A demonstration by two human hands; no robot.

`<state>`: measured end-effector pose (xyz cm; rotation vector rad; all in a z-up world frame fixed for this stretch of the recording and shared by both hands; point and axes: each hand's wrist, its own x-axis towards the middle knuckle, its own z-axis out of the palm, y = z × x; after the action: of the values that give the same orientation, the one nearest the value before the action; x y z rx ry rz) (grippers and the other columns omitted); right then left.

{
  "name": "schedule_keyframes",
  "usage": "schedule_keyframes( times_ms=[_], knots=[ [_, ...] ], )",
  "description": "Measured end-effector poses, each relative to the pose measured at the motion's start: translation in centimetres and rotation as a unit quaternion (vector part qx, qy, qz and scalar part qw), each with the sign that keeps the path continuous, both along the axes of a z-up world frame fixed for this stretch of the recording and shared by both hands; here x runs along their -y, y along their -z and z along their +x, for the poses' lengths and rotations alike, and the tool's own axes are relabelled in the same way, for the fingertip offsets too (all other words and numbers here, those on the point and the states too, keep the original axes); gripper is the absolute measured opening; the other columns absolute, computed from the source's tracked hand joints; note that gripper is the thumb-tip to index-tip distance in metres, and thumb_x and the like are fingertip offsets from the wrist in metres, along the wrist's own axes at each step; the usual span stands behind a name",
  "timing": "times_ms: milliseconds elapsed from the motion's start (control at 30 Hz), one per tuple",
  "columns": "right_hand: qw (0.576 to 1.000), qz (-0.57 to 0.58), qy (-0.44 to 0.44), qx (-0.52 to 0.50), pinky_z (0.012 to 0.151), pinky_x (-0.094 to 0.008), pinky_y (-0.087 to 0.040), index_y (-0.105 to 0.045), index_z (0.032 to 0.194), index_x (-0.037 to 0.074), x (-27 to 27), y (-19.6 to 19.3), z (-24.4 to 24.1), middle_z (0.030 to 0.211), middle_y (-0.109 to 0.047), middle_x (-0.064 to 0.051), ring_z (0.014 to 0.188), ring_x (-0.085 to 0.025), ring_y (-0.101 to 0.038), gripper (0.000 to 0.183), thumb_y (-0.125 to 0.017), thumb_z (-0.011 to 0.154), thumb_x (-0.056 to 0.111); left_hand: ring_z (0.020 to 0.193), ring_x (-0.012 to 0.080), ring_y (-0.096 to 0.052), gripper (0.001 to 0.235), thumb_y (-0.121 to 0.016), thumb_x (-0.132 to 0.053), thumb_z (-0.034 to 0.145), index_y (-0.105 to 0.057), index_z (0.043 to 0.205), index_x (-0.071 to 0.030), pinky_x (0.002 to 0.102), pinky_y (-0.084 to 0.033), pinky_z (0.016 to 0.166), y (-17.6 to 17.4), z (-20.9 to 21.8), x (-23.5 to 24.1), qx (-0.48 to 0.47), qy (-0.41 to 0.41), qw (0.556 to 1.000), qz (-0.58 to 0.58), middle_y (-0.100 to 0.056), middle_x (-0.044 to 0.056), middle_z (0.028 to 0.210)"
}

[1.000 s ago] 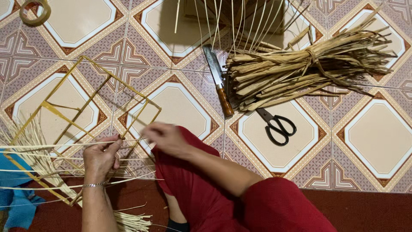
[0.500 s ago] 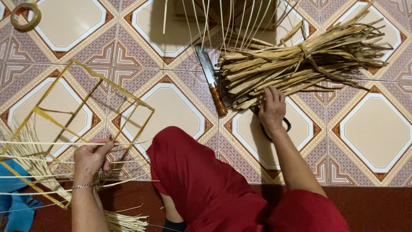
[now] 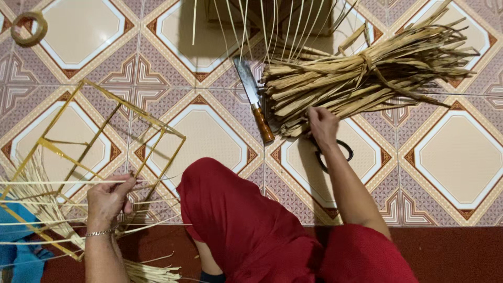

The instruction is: The person weaves thin dried plant strips into a rectangular basket frame, threading them through the structure by hand. The person repeatedly picks up strips, aligns them, and passes them through the frame to build up the basket walls.

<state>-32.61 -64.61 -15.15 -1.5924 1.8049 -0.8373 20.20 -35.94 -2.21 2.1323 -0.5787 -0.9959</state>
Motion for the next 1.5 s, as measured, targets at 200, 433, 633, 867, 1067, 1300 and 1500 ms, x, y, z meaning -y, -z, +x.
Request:
schedule_keyframes(
  times_ms=[200,433,633,867,1067,1300,1500],
  knots=[
    [0.959,0.132,0.084,0.237,0.054,-0.030,-0.049,-0.072,0.094,0.004,0.7,-0.6,2.7,0.084,-0.075,-0.010,0.061,-0.013,-0.059,0.019,-0.072,0.096,0.023,0.040,0.0154,-0.053,0.023,-0.077,-0.009,0.088,-0.074,0.106,0.005,0.029,-0.038,0.035,0.1,-0.2,-0.2,-0.007,-0.023,1.000,-0.017,-0.069,0.012,0.072],
    [0.905,0.153,0.115,0.381,0.061,-0.029,-0.064,-0.066,0.101,0.002,-3.0,-4.6,1.6,0.088,-0.071,-0.011,0.068,-0.014,-0.072,0.015,-0.066,0.100,0.017,0.039,0.0154,-0.051,0.020,-0.077,-0.008,0.088,-0.074,0.104,0.005,0.028,-0.036,0.035,-0.1,-0.5,-0.2,-0.013,-0.027,0.999,-0.021,-0.065,0.010,0.067],
    [0.913,0.079,0.182,0.356,0.047,-0.029,-0.055,-0.061,0.113,0.009,0.6,-6.5,0.2,0.083,-0.073,-0.010,0.059,-0.015,-0.067,0.017,-0.061,0.102,0.022,0.040,0.0138,-0.053,0.021,-0.076,-0.011,0.088,-0.075,0.106,0.001,0.028,-0.037,0.035,-1.4,-1.1,0.0,0.004,-0.033,0.999,0.015,-0.068,0.010,0.067],
    [0.938,0.075,0.219,0.259,0.048,-0.027,-0.049,-0.068,0.094,0.004,6.6,-3.1,-2.6,0.081,-0.071,-0.008,0.060,-0.012,-0.062,0.009,-0.073,0.094,0.011,0.040,0.0152,-0.053,0.022,-0.077,-0.010,0.088,-0.075,0.106,0.002,0.029,-0.038,0.035,-1.3,-1.1,0.3,0.008,-0.022,1.000,0.011,-0.067,0.012,0.066],
    [0.856,0.101,0.214,0.460,0.053,-0.027,-0.057,-0.068,0.091,0.011,5.8,-3.6,-5.2,0.080,-0.069,-0.002,0.063,-0.011,-0.063,0.016,-0.079,0.090,0.022,0.040,0.0152,-0.052,0.024,-0.077,-0.009,0.088,-0.073,0.107,0.004,0.029,-0.037,0.036,-0.4,-0.4,-0.3,-0.009,-0.024,1.000,-0.011,-0.065,0.011,0.066],
    [0.836,0.155,0.166,0.500,0.056,-0.027,-0.052,-0.071,0.096,0.013,4.2,-6.8,-6.0,0.079,-0.066,-0.002,0.063,-0.011,-0.059,0.021,-0.085,0.089,0.028,0.041,0.0140,-0.053,0.024,-0.075,-0.010,0.089,-0.072,0.107,0.005,0.028,-0.039,0.037,0.1,-0.1,-0.2,-0.025,-0.011,0.999,-0.024,-0.070,0.007,0.074],
    [0.851,0.181,0.182,0.459,0.061,-0.030,-0.058,-0.065,0.090,0.010,2.4,-8.0,0.1,0.081,-0.070,-0.005,0.068,-0.015,-0.065,0.016,-0.080,0.090,0.016,0.040,0.0155,-0.053,0.024,-0.077,-0.011,0.089,-0.073,0.108,0.004,0.028,-0.038,0.037,0.0,-0.4,-0.3,-0.001,0.002,1.000,-0.021,-0.066,0.011,0.067]
  ],
)
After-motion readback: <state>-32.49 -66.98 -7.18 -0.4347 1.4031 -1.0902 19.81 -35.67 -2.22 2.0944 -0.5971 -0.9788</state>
